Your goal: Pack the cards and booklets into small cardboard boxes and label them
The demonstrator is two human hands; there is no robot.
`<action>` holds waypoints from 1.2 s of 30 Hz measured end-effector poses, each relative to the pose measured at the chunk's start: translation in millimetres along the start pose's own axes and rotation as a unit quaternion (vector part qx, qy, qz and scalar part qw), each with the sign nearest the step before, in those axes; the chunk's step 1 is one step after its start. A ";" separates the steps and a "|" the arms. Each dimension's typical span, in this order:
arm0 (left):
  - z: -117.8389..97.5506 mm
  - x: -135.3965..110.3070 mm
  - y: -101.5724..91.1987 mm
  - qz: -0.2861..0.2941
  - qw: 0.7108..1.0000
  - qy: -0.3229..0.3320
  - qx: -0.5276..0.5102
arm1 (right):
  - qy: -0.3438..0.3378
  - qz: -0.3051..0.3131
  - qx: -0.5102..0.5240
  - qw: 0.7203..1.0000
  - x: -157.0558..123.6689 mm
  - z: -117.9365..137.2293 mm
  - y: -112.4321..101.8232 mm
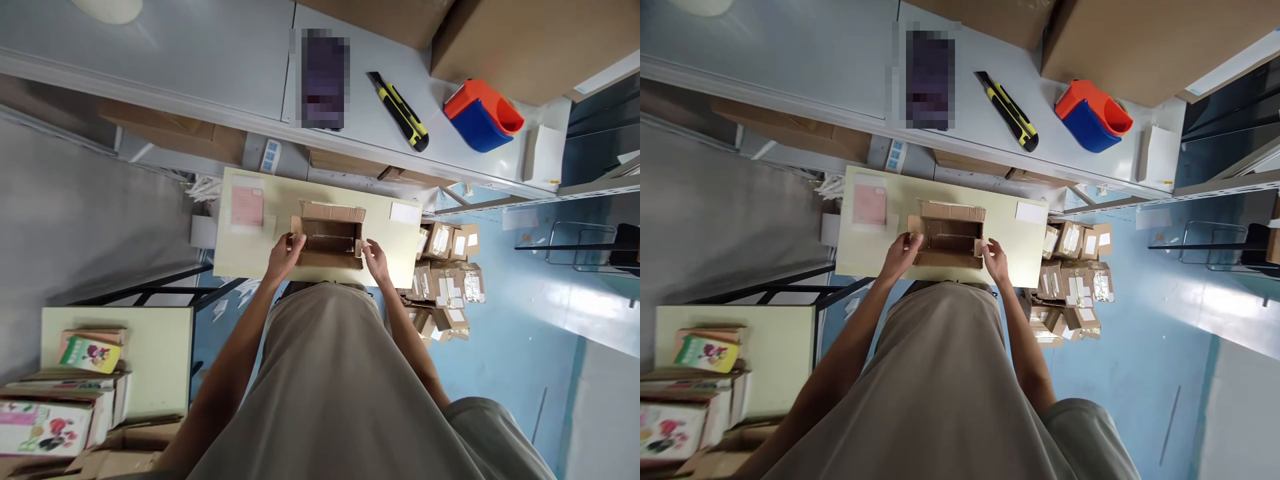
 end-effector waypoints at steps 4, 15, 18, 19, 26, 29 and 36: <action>5.1 4.1 0.6 -0.009 0.999 -0.016 0.034 | 0.008 0.008 -0.061 0.998 7.9 7.2 3.2; 13.1 14.3 3.4 0.004 0.999 0.034 -0.034 | -0.027 -0.027 -0.184 0.982 6.4 32.4 21.4; 21.7 20.1 4.9 0.026 0.997 0.010 -0.073 | -0.046 -0.045 -0.177 0.982 4.9 35.1 20.3; 24.6 22.8 4.9 0.031 0.995 0.001 -0.090 | -0.049 -0.057 -0.168 0.983 4.4 33.8 16.5; 24.3 37.3 5.1 0.072 0.986 0.006 -0.150 | 0.006 -0.114 -0.104 0.988 2.9 -0.2 -18.7; 20.8 39.2 3.7 0.088 0.986 0.001 -0.143 | 0.031 -0.121 -0.096 0.988 1.6 -5.5 -23.3; -15.0 27.5 -24.9 0.087 0.988 0.066 -0.105 | -0.106 -0.186 -0.177 0.961 3.9 63.0 -31.0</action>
Point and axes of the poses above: each hand's wrist, its own x-axis towards the middle knuckle, its own y-axis out of the palm, z = x × y, the point moved 8 cm from there along x, towards the middle knuckle, and after that the axes turned 12 degrees about -y, right-handed, at the moved point
